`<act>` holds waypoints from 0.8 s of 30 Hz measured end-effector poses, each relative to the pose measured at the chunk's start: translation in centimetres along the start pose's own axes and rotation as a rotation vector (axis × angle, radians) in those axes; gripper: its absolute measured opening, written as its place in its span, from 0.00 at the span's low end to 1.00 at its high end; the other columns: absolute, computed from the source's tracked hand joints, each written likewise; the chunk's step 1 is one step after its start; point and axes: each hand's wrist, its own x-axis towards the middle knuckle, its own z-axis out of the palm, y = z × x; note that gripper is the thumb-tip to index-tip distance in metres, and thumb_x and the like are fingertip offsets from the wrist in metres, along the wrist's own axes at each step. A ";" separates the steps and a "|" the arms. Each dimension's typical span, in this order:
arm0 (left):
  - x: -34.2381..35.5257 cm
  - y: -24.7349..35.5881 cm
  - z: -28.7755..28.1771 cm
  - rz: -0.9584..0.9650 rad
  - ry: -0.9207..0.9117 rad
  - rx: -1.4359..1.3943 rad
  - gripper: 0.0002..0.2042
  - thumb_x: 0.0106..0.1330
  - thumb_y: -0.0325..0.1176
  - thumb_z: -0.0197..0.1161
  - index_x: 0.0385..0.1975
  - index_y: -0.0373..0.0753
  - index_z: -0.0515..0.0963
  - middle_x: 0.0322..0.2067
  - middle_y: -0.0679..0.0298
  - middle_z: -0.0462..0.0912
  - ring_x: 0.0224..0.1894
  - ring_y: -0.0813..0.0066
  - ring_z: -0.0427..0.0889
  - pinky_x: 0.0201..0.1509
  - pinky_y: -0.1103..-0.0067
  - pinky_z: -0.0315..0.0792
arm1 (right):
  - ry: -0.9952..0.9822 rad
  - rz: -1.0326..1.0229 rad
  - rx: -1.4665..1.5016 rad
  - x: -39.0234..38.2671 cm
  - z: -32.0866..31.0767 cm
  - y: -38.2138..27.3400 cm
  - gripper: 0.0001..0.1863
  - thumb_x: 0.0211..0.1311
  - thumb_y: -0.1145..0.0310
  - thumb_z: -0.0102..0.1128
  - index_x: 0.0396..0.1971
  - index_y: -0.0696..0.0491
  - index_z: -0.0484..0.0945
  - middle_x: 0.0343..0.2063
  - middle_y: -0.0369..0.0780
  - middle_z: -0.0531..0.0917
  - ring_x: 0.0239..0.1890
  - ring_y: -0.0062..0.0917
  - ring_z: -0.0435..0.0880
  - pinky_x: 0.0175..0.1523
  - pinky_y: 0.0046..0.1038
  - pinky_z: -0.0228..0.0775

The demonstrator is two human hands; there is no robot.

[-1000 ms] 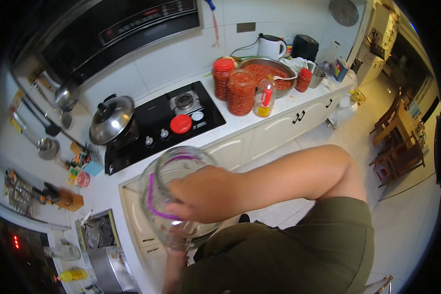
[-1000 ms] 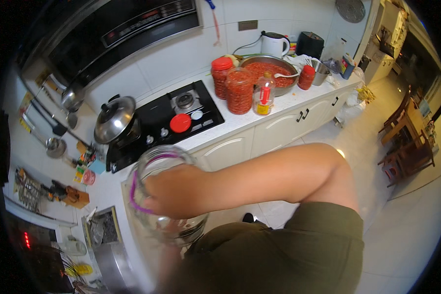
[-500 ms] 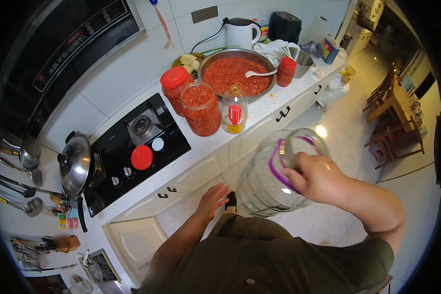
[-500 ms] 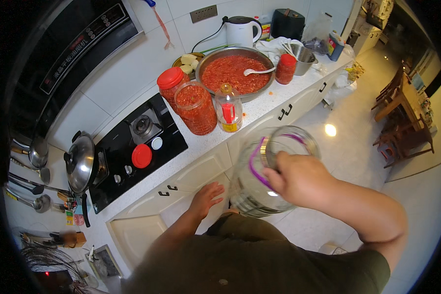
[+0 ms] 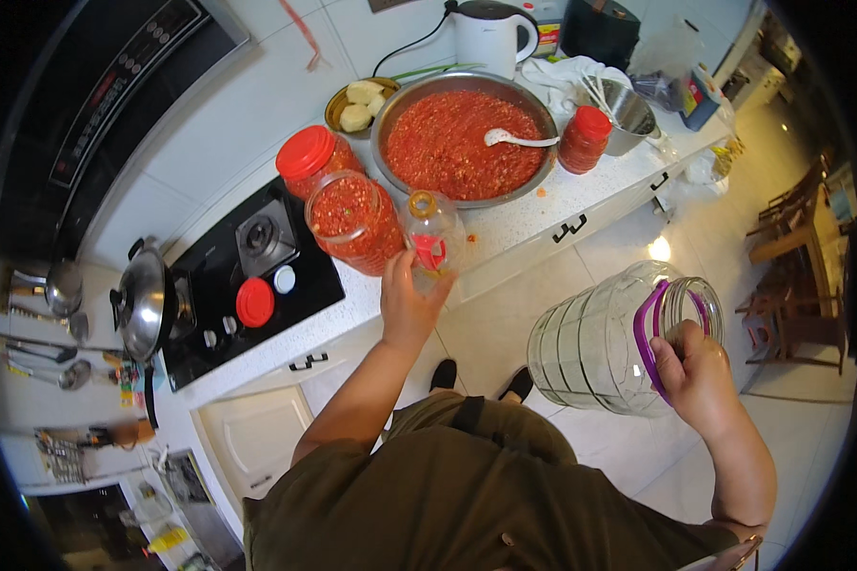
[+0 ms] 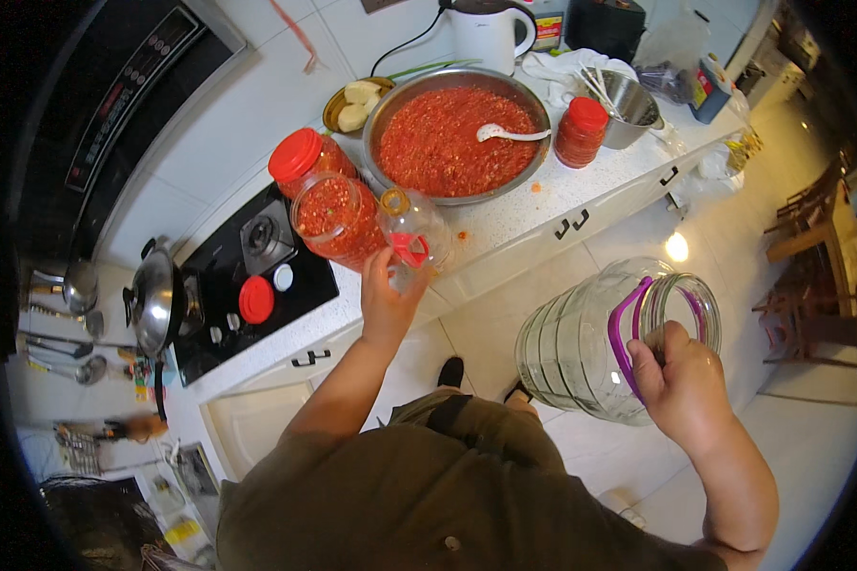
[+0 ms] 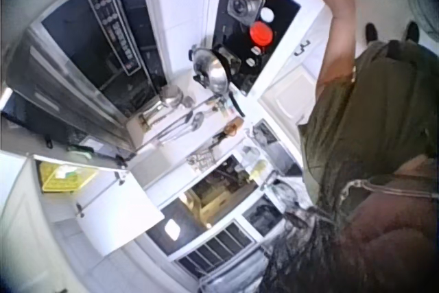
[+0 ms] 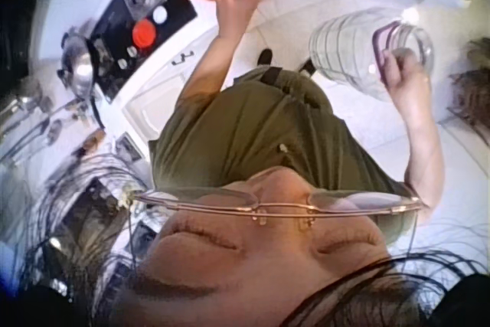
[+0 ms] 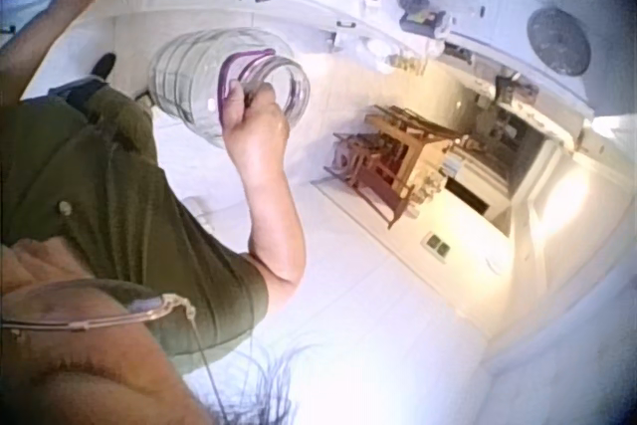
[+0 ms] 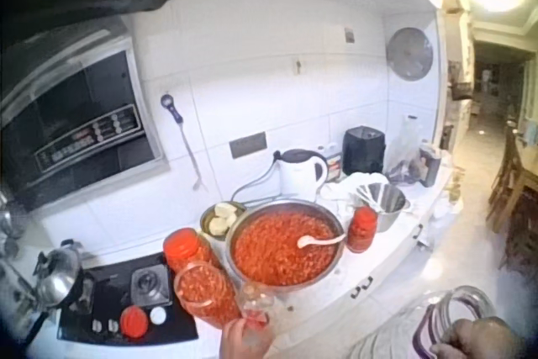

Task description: The person washes a large glass jar, dries it with a cloth, and then uses a wooden spoon to transfer crushed red chili sauce from a metal bowl into the jar.

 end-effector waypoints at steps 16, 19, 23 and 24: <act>-6.1 1.8 -11.9 -0.312 0.372 -0.091 0.05 0.65 0.27 0.68 0.38 0.36 0.82 0.35 0.61 0.85 0.38 0.70 0.83 0.46 0.75 0.75 | -0.182 -0.540 -0.164 8.9 -2.2 -1.4 0.16 0.63 0.64 0.65 0.29 0.60 0.69 0.16 0.52 0.78 0.21 0.53 0.79 0.28 0.48 0.69; -7.2 -0.7 -16.4 -0.397 0.497 -0.120 0.08 0.68 0.31 0.67 0.41 0.35 0.81 0.38 0.64 0.84 0.41 0.75 0.80 0.50 0.77 0.74 | -0.170 -0.592 -0.157 9.5 -1.7 -4.9 0.17 0.63 0.64 0.65 0.29 0.60 0.69 0.15 0.51 0.78 0.21 0.53 0.79 0.27 0.47 0.69; -6.4 -5.1 -20.2 -0.458 0.563 -0.165 0.10 0.70 0.35 0.65 0.44 0.35 0.80 0.40 0.65 0.81 0.44 0.77 0.77 0.52 0.78 0.71 | -0.154 -0.660 -0.156 9.9 -0.4 -9.2 0.17 0.63 0.63 0.66 0.30 0.60 0.70 0.15 0.51 0.78 0.19 0.52 0.78 0.25 0.47 0.70; -5.7 -5.7 -21.0 -0.466 0.567 -0.167 0.11 0.70 0.35 0.65 0.44 0.35 0.80 0.41 0.65 0.81 0.44 0.77 0.77 0.52 0.78 0.71 | -0.146 -0.672 -0.162 10.0 0.1 -10.3 0.17 0.63 0.63 0.66 0.30 0.60 0.70 0.15 0.51 0.78 0.18 0.52 0.78 0.25 0.47 0.70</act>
